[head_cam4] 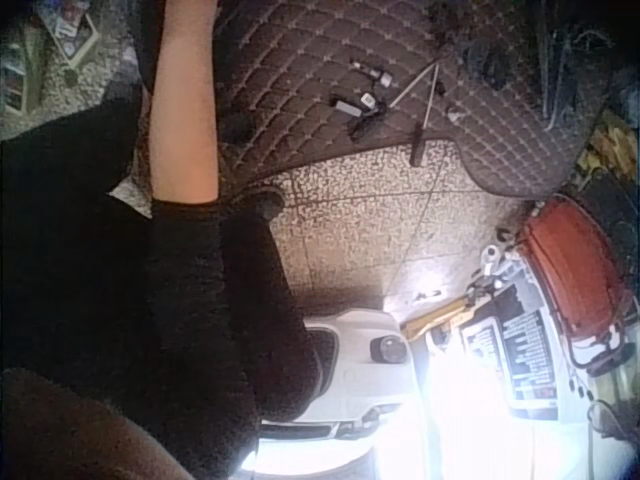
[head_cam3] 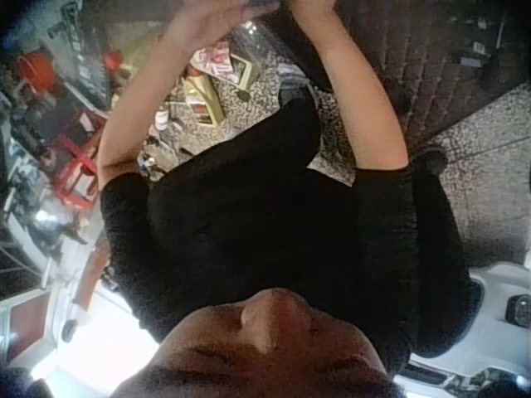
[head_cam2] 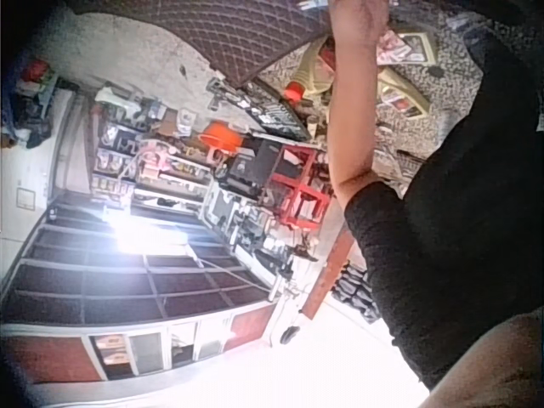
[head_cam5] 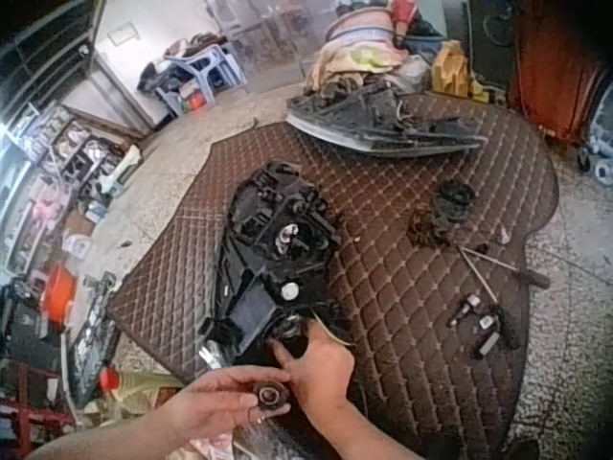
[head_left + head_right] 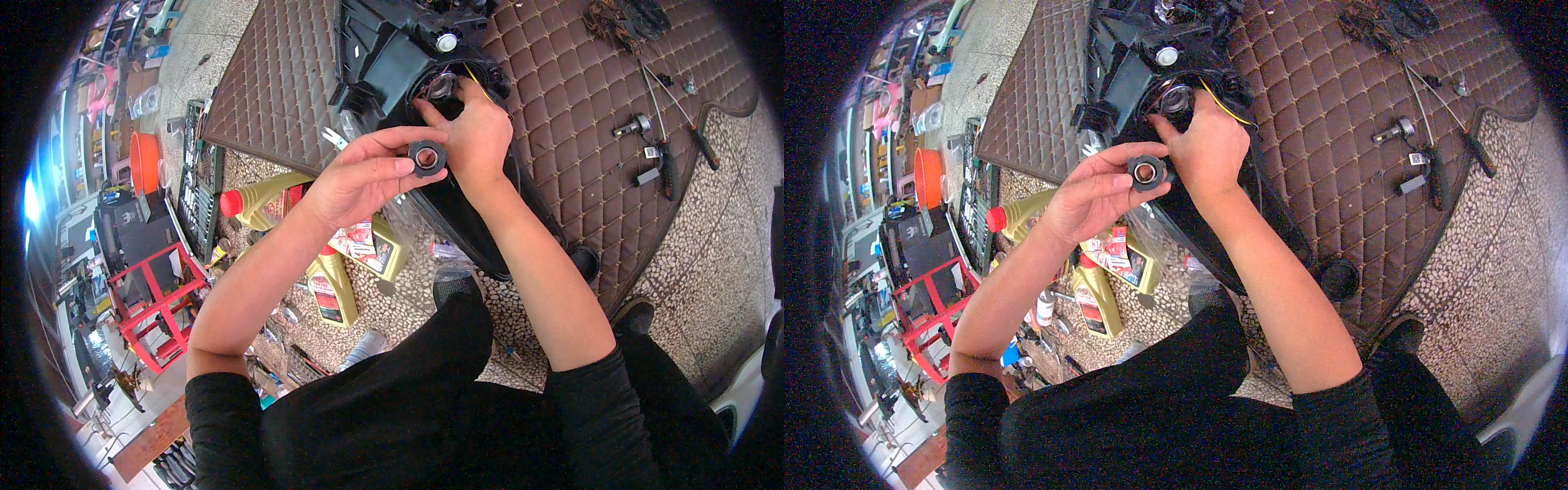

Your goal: The person assembles a motorcycle headlight reflector by hand, inserting a small metal ring into the reflector housing and then fitting the reflector into the headlight assembly. The person repeatedly checks the fit and alignment of the parts.

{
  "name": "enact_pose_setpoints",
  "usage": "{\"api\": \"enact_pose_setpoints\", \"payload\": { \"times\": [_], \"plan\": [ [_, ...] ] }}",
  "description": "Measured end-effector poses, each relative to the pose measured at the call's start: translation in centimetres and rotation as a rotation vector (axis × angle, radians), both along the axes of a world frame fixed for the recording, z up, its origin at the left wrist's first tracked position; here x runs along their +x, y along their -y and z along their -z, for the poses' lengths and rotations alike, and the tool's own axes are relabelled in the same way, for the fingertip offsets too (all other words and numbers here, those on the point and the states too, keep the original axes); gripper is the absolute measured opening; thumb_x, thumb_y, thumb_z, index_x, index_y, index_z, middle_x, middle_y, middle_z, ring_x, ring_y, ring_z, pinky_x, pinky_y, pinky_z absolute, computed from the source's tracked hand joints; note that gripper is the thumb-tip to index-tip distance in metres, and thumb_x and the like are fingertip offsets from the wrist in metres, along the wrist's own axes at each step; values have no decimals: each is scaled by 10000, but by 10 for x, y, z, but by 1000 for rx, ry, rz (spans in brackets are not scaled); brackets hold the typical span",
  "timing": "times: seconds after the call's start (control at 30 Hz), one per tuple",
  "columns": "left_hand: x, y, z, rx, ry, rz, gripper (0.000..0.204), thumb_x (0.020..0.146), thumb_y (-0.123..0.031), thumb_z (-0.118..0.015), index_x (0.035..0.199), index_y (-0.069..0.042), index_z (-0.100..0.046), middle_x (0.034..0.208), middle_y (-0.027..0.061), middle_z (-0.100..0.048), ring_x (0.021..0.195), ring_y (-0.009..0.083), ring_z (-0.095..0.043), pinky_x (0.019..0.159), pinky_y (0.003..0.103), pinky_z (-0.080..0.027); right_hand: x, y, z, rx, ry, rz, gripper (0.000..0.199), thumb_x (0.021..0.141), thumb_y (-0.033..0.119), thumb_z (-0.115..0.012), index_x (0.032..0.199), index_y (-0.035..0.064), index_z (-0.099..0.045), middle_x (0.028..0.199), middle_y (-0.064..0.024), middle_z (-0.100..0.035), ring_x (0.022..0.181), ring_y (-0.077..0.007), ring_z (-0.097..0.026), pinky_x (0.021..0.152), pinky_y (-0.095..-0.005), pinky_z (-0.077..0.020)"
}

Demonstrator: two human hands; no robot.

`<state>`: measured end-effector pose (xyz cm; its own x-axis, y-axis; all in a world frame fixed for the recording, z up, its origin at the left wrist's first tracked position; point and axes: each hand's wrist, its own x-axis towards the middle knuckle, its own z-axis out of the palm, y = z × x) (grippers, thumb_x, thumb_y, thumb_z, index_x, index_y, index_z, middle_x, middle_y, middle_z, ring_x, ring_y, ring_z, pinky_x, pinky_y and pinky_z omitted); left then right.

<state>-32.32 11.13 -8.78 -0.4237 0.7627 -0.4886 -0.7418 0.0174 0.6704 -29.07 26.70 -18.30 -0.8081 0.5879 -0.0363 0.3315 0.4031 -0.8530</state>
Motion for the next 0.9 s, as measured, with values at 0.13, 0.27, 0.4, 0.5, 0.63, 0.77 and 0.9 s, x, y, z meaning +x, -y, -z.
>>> {"api": "enact_pose_setpoints", "payload": {
  "times": [0.13,0.27,0.4,0.5,0.63,0.77,0.9],
  "plan": [
    [0,1,1,-20,-34,-1,546,940,-53,-645,1441,90,-484,1148,88,-639,1146,194,-636,1189,480,-428,3,-1,-1,-36,-64,13,534,739,431,-880,1068,33,-743,941,-174,-768,853,-360,-746,757,-407,-585],
    [2,1,2,-32,-61,-13,546,936,-63,-657,1443,61,-499,1155,77,-635,1102,171,-631,1153,461,-457,10,-1,-3,-35,-141,28,503,744,377,-888,1041,6,-723,931,-186,-762,827,-356,-748,734,-402,-585],
    [1,2,-3,-125,-157,39,565,932,-98,-678,1455,29,-507,1154,49,-621,1033,125,-610,993,353,-526,19,-3,-9,-81,-172,18,456,757,362,-873,1001,22,-694,866,-175,-745,782,-372,-733,690,-425,-579],
    [-7,5,-13,-144,-215,89,536,941,-101,-671,1442,26,-529,1126,25,-621,932,96,-596,836,271,-520,31,-7,-22,-127,-147,22,455,750,327,-888,1001,5,-686,822,-165,-732,717,-335,-727,660,-405,-571],
    [-16,4,-24,-129,-255,78,499,950,-93,-652,1424,24,-547,1080,16,-629,835,95,-602,763,249,-510,50,-14,-47,-204,-65,4,563,760,247,-918,1175,-50,-679,981,-169,-764,675,-172,-726,629,-304,-569],
    [-19,-5,-26,-190,-381,63,533,936,-115,-673,1429,19,-520,1114,45,-635,905,117,-609,800,275,-512,60,-20,-72,-222,-68,14,574,757,236,-924,1188,-50,-675,990,-167,-763,675,-159,-722,628,-296,-570],
    [-23,-15,-26,-170,-460,61,520,940,-99,-674,1426,11,-525,1118,48,-645,933,131,-620,841,300,-518,63,-26,-88,-228,-79,-8,568,759,228,-923,1188,-50,-676,993,-171,-761,682,-153,-721,625,-292,-571]
  ]
}}
